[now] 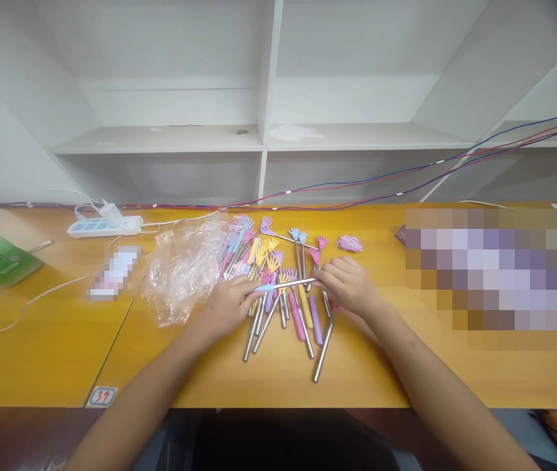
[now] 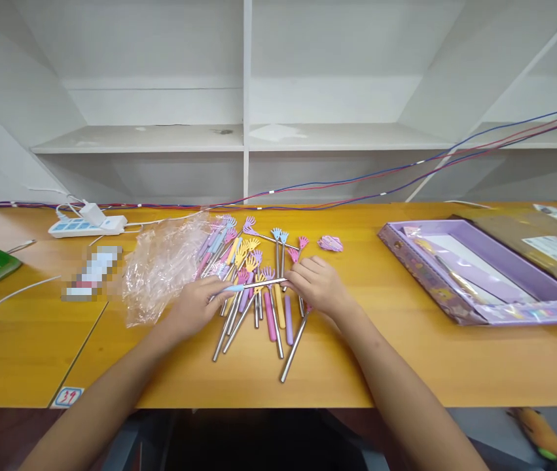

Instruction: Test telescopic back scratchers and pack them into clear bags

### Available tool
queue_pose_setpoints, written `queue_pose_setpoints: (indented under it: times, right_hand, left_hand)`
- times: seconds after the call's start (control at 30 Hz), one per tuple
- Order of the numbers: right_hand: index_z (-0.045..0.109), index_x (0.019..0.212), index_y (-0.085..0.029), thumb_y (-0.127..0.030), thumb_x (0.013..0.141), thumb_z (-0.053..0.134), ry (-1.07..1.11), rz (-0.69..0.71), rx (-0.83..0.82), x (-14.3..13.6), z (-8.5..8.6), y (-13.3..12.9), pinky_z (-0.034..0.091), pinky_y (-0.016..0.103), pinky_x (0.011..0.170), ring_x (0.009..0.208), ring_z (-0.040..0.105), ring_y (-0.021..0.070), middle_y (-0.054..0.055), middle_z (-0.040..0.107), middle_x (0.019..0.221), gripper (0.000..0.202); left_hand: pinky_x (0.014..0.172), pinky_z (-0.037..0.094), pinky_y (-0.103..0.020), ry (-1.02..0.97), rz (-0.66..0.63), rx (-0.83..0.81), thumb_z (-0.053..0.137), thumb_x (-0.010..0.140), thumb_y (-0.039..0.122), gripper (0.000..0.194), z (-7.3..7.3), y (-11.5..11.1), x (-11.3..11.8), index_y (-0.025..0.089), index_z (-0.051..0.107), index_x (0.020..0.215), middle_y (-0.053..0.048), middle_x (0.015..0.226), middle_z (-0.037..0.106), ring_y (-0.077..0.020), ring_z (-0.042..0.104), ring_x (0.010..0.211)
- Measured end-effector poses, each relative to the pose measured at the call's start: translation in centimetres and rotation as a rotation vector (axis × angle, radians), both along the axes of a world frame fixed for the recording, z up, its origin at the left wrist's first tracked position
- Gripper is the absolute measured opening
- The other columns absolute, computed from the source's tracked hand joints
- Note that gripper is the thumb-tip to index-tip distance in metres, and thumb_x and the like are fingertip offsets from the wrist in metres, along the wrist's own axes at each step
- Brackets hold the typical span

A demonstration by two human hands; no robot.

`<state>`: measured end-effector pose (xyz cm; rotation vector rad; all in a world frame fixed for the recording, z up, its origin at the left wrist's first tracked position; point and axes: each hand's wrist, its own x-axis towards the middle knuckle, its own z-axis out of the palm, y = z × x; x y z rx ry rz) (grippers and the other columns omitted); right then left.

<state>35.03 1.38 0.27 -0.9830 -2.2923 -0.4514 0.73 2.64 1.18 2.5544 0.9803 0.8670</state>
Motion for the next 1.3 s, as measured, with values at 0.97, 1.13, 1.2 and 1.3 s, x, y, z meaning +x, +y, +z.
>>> queue_pose_setpoints:
  times: [0.97,1.13,1.2,1.3]
  right_hand:
    - [0.067,0.097,-0.018,-0.026,0.112,0.055,0.119,0.102,-0.083,-2.7,-2.1,-2.7,0.042,0.028,0.063,0.064,0.057,0.0148,0.003,0.068,0.076,0.021]
    - [0.067,0.098,-0.017,-0.027,0.112,0.054,0.126,0.113,-0.092,-3.1,-1.9,-2.8,0.042,0.028,0.062,0.065,0.059,0.0147,0.003,0.068,0.076,0.021]
    - [0.067,0.098,-0.017,-0.027,0.113,0.054,0.126,0.121,-0.090,-3.3,-1.8,-2.9,0.043,0.028,0.063,0.065,0.059,0.0145,0.002,0.068,0.075,0.022]
    - [0.067,0.098,-0.017,-0.027,0.113,0.053,0.128,0.128,-0.084,-3.6,-1.7,-3.0,0.043,0.028,0.062,0.064,0.058,0.0138,0.001,0.068,0.074,0.023]
  left_hand:
    - [0.066,0.048,-0.026,0.042,-0.120,0.435,0.063,0.108,0.026,0.015,-0.7,0.9,-0.4,0.020,0.076,0.115,-0.003,0.087,0.075,-0.0137,0.065,0.074]
    - [0.065,0.048,-0.026,0.050,-0.129,0.422,0.063,0.108,0.028,0.016,-0.7,0.5,-0.1,0.019,0.075,0.114,-0.003,0.088,0.075,-0.0137,0.066,0.074]
    - [0.065,0.049,-0.026,0.050,-0.132,0.417,0.063,0.108,0.027,0.016,-0.7,0.4,-0.1,0.019,0.075,0.114,-0.004,0.089,0.076,-0.0139,0.067,0.075]
    - [0.065,0.050,-0.026,0.052,-0.139,0.413,0.062,0.108,0.026,0.016,-0.7,0.3,0.1,0.018,0.075,0.114,-0.004,0.090,0.076,-0.0139,0.067,0.075]
